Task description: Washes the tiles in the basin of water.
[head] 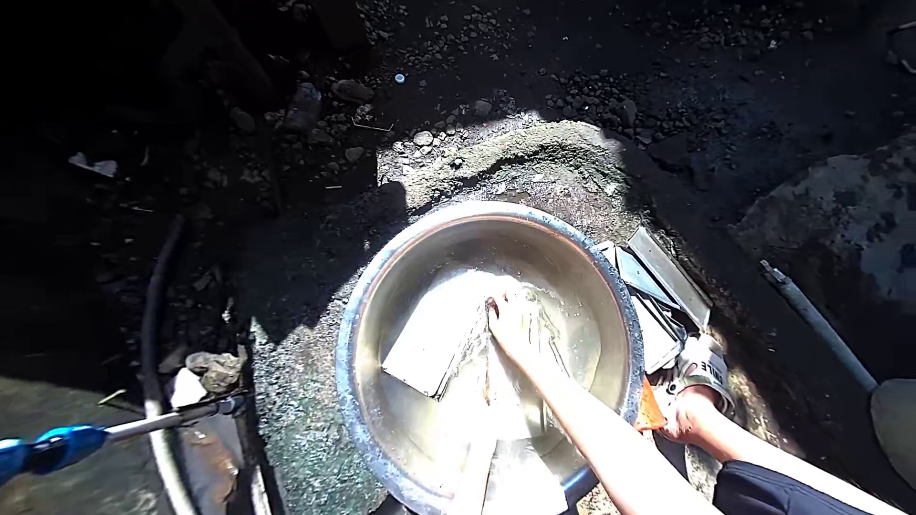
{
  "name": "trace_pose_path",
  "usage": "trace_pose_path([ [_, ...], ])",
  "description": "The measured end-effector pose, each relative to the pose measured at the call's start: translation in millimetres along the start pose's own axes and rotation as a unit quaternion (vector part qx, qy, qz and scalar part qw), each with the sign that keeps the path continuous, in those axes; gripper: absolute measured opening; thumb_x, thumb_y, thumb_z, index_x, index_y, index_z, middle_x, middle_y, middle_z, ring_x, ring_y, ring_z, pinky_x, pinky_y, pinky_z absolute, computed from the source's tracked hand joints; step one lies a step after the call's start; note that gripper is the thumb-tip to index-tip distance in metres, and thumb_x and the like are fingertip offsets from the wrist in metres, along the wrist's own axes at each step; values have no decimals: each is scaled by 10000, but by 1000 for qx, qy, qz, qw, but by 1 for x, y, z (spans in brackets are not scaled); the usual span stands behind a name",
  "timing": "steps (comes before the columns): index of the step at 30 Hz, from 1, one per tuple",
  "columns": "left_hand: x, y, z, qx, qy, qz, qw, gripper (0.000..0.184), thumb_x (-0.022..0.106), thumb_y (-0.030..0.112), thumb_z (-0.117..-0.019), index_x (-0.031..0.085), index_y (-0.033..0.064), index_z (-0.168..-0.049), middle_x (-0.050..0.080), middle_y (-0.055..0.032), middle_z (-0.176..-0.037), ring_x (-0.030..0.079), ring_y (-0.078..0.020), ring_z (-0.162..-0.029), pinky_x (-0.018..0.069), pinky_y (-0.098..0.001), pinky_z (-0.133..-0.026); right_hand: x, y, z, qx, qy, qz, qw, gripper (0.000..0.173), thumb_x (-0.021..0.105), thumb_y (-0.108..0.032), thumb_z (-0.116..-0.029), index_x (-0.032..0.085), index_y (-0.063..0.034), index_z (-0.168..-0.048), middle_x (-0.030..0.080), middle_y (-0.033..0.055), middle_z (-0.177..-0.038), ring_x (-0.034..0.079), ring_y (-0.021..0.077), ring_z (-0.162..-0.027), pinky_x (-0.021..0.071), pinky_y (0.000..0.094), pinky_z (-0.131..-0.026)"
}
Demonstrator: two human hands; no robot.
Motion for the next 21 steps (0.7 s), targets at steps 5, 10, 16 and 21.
trace_pose_path([
  [5, 4, 0, -2, 81, 49, 54, 994, 456, 526, 72, -996, 520, -46, -1437, 574, -234, -1423, 572, -310, -1309, 407, -430, -1133, -25, 43, 9, 85, 51, 56, 994, 305, 655, -181, -891, 753, -76, -1160, 650, 233, -1285, 574, 447, -1250, 404, 655, -1029],
  [10, 10, 4, 7, 107, 88, 82, 987, 467, 467, 12, -994, 472, -113, -1444, 495, -291, -1481, 481, -367, -1402, 325, -428, -1204, -47, 80, 41, 275, 61, 30, 959, 335, 675, -209, -921, 718, -73, -1224, 578, 271, -1356, 490, 466, -1328, 379, 639, -1066],
  [16, 4, 12, 16, 1, 8, 8, 1000, 496, 501, 223, -1069, 466, -116, -1429, 547, -314, -1393, 531, -391, -1326, 383, -497, -1145, -22, 58, 73, 282, 173, -112, 937, 268, 746, -89, -861, 705, 81, -1063, 682, 302, -1083, 622, 468, -1101, 394, 596, -1063],
  [21, -28, 55, -3, 13, -43, 10, 999, 506, 575, 345, -1042, 606, -99, -1282, 662, -265, -1203, 638, -319, -1149, 464, -469, -1045, -35, 41, 46, 191, 132, -244, 942, 140, 769, -32, -792, 747, 14, -922, 740, 148, -926, 696, 263, -921, 524, 480, -869],
])
Point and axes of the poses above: each hand's wrist, its own z-axis away from the middle knuckle, its own x-axis out of the palm, y = z × x, the point moved 6 cm from there along -z, towards the middle knuckle
